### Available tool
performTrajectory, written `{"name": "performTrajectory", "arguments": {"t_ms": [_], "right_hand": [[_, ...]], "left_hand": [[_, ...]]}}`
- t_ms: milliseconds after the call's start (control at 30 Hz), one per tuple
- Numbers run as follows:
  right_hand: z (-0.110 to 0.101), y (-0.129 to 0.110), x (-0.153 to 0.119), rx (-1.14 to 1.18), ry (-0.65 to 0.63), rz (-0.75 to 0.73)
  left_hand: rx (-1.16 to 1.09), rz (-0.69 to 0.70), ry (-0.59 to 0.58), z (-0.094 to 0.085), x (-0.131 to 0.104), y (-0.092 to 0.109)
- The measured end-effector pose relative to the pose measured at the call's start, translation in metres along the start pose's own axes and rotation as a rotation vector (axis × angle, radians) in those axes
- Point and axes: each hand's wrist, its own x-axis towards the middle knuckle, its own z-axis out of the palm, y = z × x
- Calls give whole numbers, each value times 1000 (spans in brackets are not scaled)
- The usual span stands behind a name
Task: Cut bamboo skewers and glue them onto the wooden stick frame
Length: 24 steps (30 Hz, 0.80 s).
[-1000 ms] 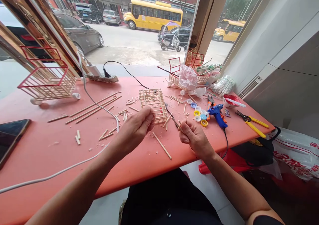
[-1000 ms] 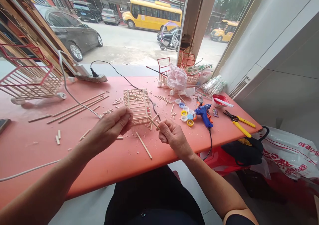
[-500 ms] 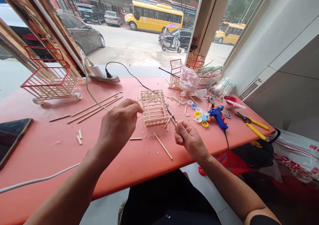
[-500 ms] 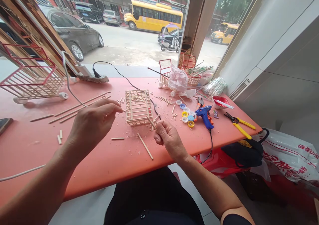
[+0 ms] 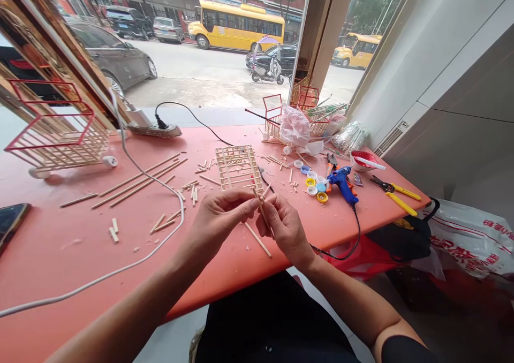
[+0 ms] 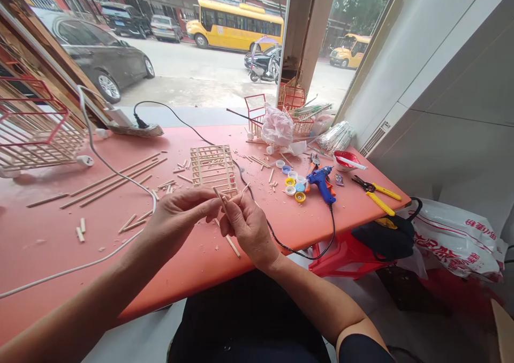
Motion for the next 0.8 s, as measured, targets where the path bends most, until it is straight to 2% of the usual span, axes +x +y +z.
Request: {"name": "performTrajectory", "arguments": {"t_ms": [100, 267, 400, 500, 600, 700, 800], "right_hand": [[-1, 0, 0, -85, -25, -32], [-9, -1, 2, -322, -14, -139], [-29, -12, 2, -536, 0, -196], [-67, -23, 3, -765, 209, -272], [-121, -30, 5, -1099, 410, -298], [-168, -32, 4, -1349, 545, -232], [-193, -30, 2, -1531, 605, -59]], "left_hand": [[-28, -49, -36, 1, -1, 2], [91, -12, 62, 2, 1, 2], [129, -12, 39, 2, 2, 2], [112, -36, -7, 2, 4, 0], [107, -68, -39, 0, 6, -6], [104, -86, -47, -1, 8, -10], [66, -109, -57, -1, 8, -12]]}}
